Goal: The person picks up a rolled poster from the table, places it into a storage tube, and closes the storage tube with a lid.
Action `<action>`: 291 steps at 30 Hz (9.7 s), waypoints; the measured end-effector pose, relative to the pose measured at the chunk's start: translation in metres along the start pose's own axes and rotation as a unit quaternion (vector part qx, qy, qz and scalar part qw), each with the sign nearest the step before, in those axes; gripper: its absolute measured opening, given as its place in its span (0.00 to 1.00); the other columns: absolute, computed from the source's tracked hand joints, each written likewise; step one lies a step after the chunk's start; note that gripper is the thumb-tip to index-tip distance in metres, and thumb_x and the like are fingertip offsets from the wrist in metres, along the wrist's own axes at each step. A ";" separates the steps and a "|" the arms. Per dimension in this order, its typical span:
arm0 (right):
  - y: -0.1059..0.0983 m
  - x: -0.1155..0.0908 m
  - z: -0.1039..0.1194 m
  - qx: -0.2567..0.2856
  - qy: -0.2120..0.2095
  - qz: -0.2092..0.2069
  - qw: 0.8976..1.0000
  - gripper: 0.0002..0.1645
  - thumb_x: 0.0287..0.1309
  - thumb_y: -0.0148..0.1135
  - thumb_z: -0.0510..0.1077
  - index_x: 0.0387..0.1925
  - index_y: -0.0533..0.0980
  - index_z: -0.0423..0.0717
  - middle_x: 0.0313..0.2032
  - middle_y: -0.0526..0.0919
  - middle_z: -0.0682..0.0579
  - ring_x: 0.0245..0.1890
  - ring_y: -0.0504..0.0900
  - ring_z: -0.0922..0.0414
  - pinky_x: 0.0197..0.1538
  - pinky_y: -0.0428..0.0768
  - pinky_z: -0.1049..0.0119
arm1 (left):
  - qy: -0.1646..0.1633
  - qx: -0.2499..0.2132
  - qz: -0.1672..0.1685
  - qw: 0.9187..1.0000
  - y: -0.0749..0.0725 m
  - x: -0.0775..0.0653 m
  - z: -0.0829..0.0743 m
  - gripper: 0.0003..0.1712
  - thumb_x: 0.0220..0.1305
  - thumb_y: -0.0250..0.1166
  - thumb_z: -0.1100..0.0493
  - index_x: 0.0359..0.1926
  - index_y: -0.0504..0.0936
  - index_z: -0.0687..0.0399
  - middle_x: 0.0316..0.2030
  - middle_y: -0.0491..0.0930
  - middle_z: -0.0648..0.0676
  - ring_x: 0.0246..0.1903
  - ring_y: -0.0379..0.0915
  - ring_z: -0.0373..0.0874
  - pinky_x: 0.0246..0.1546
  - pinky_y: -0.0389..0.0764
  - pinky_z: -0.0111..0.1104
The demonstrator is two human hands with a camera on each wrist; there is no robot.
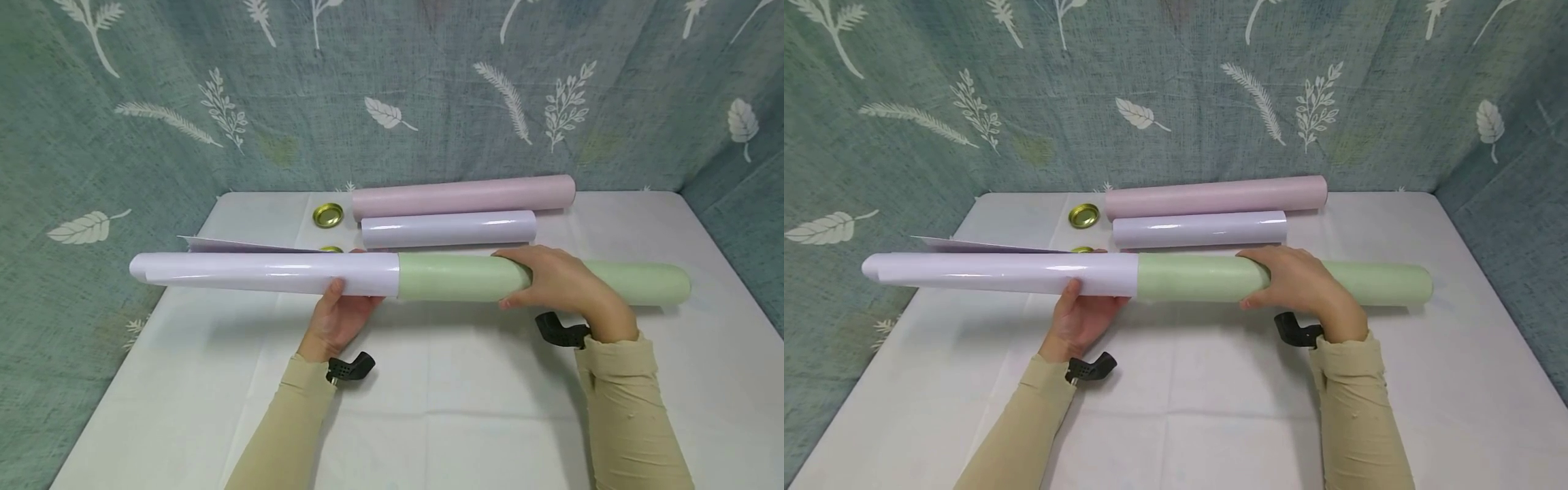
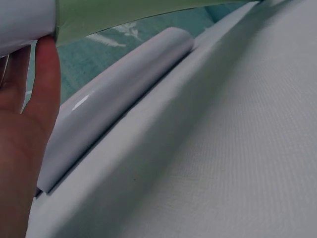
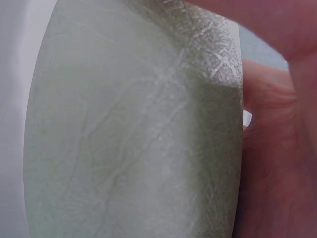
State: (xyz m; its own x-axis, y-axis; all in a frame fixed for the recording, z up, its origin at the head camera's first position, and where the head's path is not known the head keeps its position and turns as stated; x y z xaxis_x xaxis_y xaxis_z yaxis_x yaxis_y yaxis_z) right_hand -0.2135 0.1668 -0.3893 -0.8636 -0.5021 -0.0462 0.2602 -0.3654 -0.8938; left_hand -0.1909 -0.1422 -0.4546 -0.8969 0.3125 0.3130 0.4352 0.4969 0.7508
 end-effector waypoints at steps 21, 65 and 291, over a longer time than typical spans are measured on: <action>0.003 0.004 0.008 -0.001 -0.015 -0.019 1.000 0.42 0.31 0.70 0.65 0.54 0.67 0.70 0.48 0.73 0.63 0.46 0.70 0.60 0.45 0.68 0.58 | -0.040 0.127 -0.021 0.991 0.007 0.001 0.018 0.27 0.52 0.66 0.57 0.53 0.67 0.52 0.48 0.67 0.49 0.45 0.62 0.43 0.50 0.62 0.36; 0.031 0.026 0.022 -0.149 -0.078 -0.138 0.976 0.47 0.30 0.70 0.65 0.56 0.67 0.57 0.47 0.75 0.52 0.46 0.73 0.51 0.45 0.69 0.51 | -0.280 0.204 -0.106 0.932 -0.004 -0.004 0.016 0.29 0.64 0.52 0.48 0.57 0.59 0.62 0.50 0.70 0.70 0.49 0.69 0.62 0.48 0.70 0.48; 0.043 0.038 0.010 -0.139 0.091 -0.181 0.969 0.27 0.64 0.34 0.54 0.12 0.67 0.51 0.16 0.73 0.53 0.25 0.75 0.52 0.32 0.70 0.56 | -0.194 0.688 -0.113 0.691 -0.040 -0.012 -0.057 0.39 0.52 0.62 0.41 0.63 0.62 0.47 0.56 0.67 0.50 0.58 0.57 0.47 0.58 0.57 0.43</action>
State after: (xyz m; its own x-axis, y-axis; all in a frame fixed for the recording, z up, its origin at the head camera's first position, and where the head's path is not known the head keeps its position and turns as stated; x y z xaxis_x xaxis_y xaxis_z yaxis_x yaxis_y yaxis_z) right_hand -0.2306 0.1238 -0.4253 -0.9453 -0.2237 0.2374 -0.1786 -0.2539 -0.9506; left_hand -0.2025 -0.2123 -0.4550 -0.9814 0.1629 -0.1015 0.1912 0.7840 -0.5906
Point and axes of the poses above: each hand's wrist, its own x-axis towards the middle knuckle, its own y-axis out of the palm, z = x × y, the point moved 4 cm from there along x, towards the middle knuckle
